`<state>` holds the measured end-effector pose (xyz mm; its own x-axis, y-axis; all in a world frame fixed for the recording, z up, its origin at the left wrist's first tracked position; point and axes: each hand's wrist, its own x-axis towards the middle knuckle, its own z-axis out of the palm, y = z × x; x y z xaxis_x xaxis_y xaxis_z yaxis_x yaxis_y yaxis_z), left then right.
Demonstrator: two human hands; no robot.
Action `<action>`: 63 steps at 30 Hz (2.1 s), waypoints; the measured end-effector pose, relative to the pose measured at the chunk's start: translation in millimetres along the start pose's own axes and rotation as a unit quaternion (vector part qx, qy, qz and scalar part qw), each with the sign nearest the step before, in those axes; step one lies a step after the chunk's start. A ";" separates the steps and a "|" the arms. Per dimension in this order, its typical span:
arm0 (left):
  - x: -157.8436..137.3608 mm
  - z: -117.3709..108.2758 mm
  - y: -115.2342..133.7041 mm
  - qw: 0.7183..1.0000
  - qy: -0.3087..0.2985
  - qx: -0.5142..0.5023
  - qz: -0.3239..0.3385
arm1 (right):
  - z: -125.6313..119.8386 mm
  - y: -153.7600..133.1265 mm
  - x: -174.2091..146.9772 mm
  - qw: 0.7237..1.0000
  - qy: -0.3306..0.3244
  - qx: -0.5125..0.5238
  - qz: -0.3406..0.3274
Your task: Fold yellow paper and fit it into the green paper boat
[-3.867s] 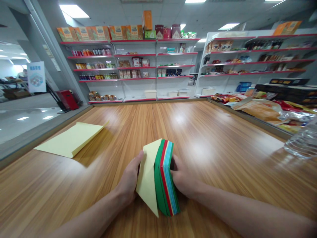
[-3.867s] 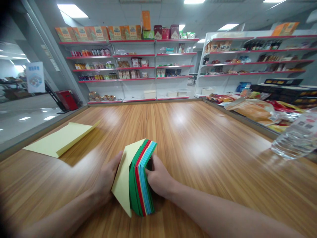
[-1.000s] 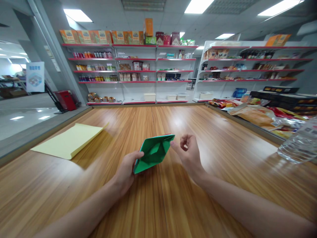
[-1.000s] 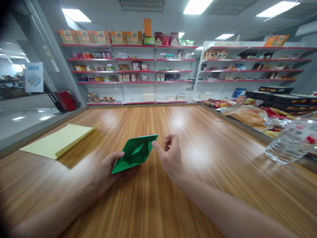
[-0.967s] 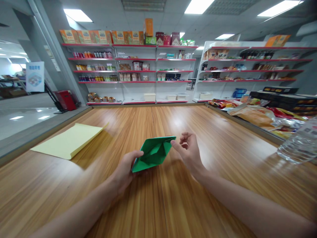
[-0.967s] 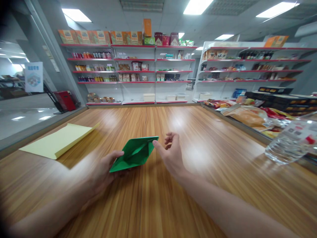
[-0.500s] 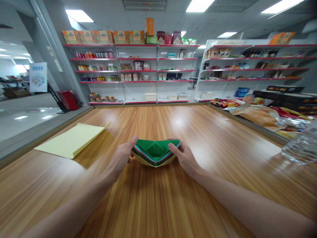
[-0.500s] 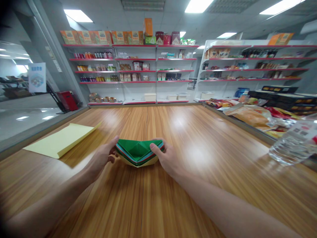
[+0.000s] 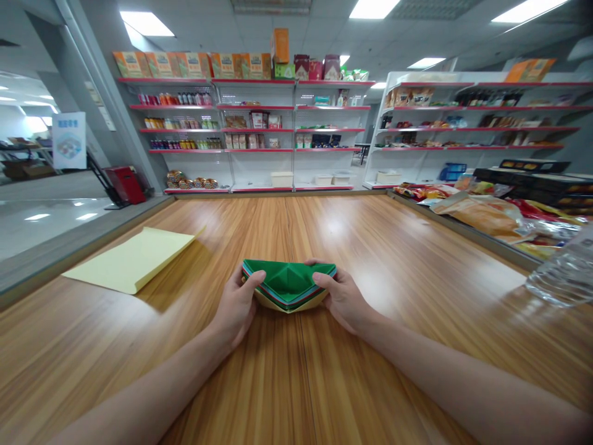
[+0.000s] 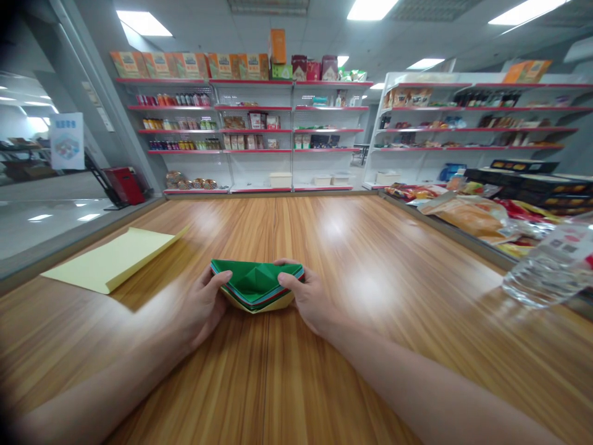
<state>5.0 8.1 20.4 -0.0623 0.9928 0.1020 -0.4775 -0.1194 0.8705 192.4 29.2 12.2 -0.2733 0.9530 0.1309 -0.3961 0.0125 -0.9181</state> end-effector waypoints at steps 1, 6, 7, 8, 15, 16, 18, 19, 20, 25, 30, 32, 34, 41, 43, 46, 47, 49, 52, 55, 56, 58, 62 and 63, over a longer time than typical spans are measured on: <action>-0.1 0.0 -0.3 1.000 0.000 0.000 0.001 | 0.1 -0.1 0.2 1.000 0.003 -0.003 -0.002; -2.4 -0.4 -2.0 1.000 0.004 -0.003 -0.018 | 0.3 1.0 2.7 0.998 0.040 0.030 0.031; -3.9 -0.2 -2.0 1.000 0.001 -0.011 -0.026 | 0.7 1.8 2.6 0.997 0.057 0.046 0.035; -5.6 0.3 -1.8 0.999 -0.005 -0.022 -0.033 | 1.7 2.7 1.9 0.995 0.074 0.064 0.038; -9.8 1.2 -0.8 0.996 -0.042 -0.061 -0.053 | 17.9 2.4 -15.3 0.983 0.120 0.112 0.085; -8.0 -0.6 -1.1 0.996 -0.036 -0.061 -0.057 | 18.7 0.8 -16.6 0.985 0.097 0.103 0.100; -4.0 -5.0 -1.9 0.996 -0.017 -0.056 -0.066 | 18.0 -2.9 -17.1 0.988 0.038 0.077 0.128; -2.4 -6.9 -2.2 0.996 -0.007 -0.051 -0.072 | 16.9 -4.5 -16.6 0.989 0.005 0.053 0.135; -1.5 -8.1 -2.4 0.996 0.001 -0.044 -0.078 | 15.7 -5.9 -16.1 0.991 -0.028 0.014 0.134; -8.2 -2.6 0.1 0.995 0.007 0.025 -0.094 | 15.7 -10.9 -18.4 0.959 -0.142 -0.234 0.074; -20.9 5.5 2.1 0.994 -0.047 0.068 -0.076 | 21.8 -12.5 -25.8 0.951 -0.170 -0.250 0.071; -23.5 4.0 0.8 0.990 -0.098 0.080 -0.063 | 23.2 -10.8 -27.2 0.952 -0.166 -0.250 0.061; -24.0 0.7 -1.4 0.985 -0.144 0.088 -0.047 | 23.5 -8.1 -27.3 0.954 -0.158 -0.245 0.064; -19.5 -5.7 -7.9 0.974 -0.207 0.088 0.013 | 19.0 -0.1 -25.8 0.970 -0.103 -0.214 0.053; -19.4 -5.5 -8.0 0.972 -0.215 0.090 0.013 | 18.7 0.5 -26.8 0.969 -0.095 -0.226 0.037; -19.1 -5.9 -6.9 0.972 -0.221 0.075 0.002 | 19.8 -0.4 -28.9 0.964 -0.093 -0.249 0.028; -18.7 -6.3 -6.4 0.972 -0.224 0.067 -0.005 | 20.3 -0.9 -29.3 0.963 -0.097 -0.249 0.029; -17.3 -7.0 -5.4 0.971 -0.232 0.051 -0.020 | 21.0 -1.9 -29.7 0.964 -0.105 -0.242 0.032; -14.8 -7.3 -4.7 0.971 -0.237 0.031 -0.034 | 20.7 -1.7 -29.4 0.966 -0.102 -0.235 0.031; -13.7 -5.7 -4.4 0.971 -0.235 0.016 -0.039 | 19.5 0.2 -29.6 0.968 -0.090 -0.234 0.024; -13.7 -4.9 -4.2 0.971 -0.235 0.014 -0.039 | 19.1 0.8 -29.9 0.968 -0.088 -0.234 0.019; -13.7 -3.8 -3.4 0.971 -0.236 0.012 -0.034 | 18.1 1.6 -30.3 0.968 -0.081 -0.238 0.005; -11.8 -6.5 -0.9 0.975 -0.223 0.016 -0.021 | 14.0 0.1 -27.6 0.970 -0.053 -0.235 -0.027; -10.9 -8.0 -0.5 0.976 -0.215 0.019 -0.019 | 12.8 -0.5 -26.2 0.972 -0.049 -0.230 -0.029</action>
<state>-1.2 -2.8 15.0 0.3318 0.9083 0.2547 -0.4391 -0.0903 0.8939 188.6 0.3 14.0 -0.3537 0.9135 0.2010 0.0134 0.2198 -0.9754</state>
